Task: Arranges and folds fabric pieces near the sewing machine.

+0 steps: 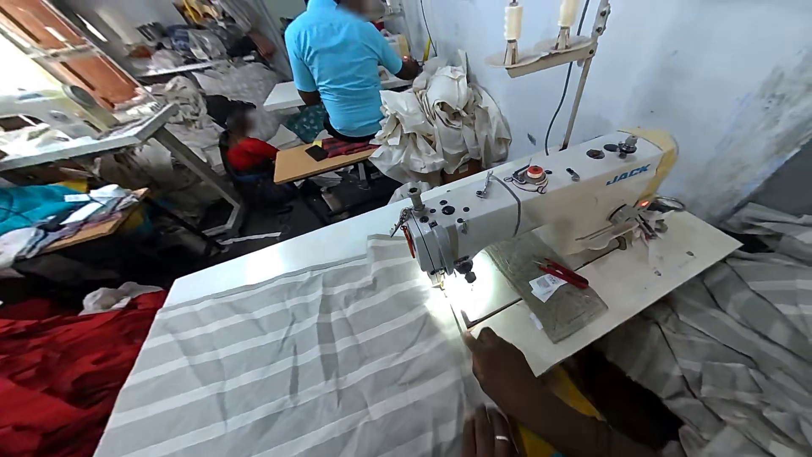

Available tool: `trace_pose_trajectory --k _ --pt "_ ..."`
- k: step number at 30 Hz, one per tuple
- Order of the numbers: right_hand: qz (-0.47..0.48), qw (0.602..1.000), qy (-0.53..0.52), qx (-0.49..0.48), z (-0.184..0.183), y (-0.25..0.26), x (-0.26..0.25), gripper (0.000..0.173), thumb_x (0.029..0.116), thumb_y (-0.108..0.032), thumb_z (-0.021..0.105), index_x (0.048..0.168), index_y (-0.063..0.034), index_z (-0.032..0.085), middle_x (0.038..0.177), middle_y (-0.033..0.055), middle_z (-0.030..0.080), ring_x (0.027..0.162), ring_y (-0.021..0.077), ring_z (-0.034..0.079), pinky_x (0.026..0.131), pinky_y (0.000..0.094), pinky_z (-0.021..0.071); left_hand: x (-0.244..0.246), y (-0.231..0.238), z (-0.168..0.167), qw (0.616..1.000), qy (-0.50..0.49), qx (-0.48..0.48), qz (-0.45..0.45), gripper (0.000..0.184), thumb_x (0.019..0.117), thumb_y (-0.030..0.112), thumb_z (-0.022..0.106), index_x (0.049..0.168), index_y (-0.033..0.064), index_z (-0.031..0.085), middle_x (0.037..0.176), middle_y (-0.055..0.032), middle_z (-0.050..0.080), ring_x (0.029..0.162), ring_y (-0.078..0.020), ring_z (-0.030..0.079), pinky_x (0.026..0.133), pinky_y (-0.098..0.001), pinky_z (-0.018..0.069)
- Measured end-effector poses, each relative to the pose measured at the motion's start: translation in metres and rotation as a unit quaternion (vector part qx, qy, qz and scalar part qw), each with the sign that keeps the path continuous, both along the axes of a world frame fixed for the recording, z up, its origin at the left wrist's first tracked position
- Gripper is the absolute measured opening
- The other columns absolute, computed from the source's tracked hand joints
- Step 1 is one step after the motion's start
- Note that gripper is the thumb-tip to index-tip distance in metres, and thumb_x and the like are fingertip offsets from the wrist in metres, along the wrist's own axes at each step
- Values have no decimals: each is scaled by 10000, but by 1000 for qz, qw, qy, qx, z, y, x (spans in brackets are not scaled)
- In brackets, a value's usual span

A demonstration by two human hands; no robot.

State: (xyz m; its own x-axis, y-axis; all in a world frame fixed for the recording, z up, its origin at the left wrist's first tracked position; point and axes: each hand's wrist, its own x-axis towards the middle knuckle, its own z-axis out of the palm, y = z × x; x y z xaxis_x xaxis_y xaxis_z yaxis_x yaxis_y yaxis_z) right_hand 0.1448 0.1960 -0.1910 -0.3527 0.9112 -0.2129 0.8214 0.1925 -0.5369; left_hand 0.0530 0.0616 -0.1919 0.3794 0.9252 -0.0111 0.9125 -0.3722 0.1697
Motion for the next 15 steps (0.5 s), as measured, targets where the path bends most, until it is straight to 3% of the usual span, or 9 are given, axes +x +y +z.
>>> trace_pose_trajectory --k 2,4,9,15 --pt "-2 1000 6 11 -2 -16 6 433 1021 -91 478 1439 -66 591 1222 217 631 1039 349 675 864 452 572 -3 11 -10 998 1 62 -3 283 949 3 559 1168 -87 714 1298 -260 670 1227 -435 644 988 -504 553" --pt "-9 1000 6 27 -4 -19 10 422 1012 -93 482 1409 -67 623 1185 205 648 1004 334 686 838 436 578 -7 20 -20 992 -2 126 -12 254 935 26 586 1113 -59 746 1219 -228 715 1154 -390 695 911 -448 596" --pt "1 999 3 39 -3 -12 11 372 1029 -80 469 1347 -26 656 1169 215 650 1014 343 686 863 435 577 -24 53 -42 969 -65 237 -8 209 855 11 651 1017 -4 782 1117 -162 759 1065 -309 742 860 -396 619" --pt "-7 999 18 28 -7 6 7 350 1048 -112 461 1311 -31 676 1186 212 649 1058 338 673 906 432 562 -51 104 -63 947 -136 290 -2 183 923 141 630 953 114 809 1015 -31 770 994 -187 740 842 -319 616"
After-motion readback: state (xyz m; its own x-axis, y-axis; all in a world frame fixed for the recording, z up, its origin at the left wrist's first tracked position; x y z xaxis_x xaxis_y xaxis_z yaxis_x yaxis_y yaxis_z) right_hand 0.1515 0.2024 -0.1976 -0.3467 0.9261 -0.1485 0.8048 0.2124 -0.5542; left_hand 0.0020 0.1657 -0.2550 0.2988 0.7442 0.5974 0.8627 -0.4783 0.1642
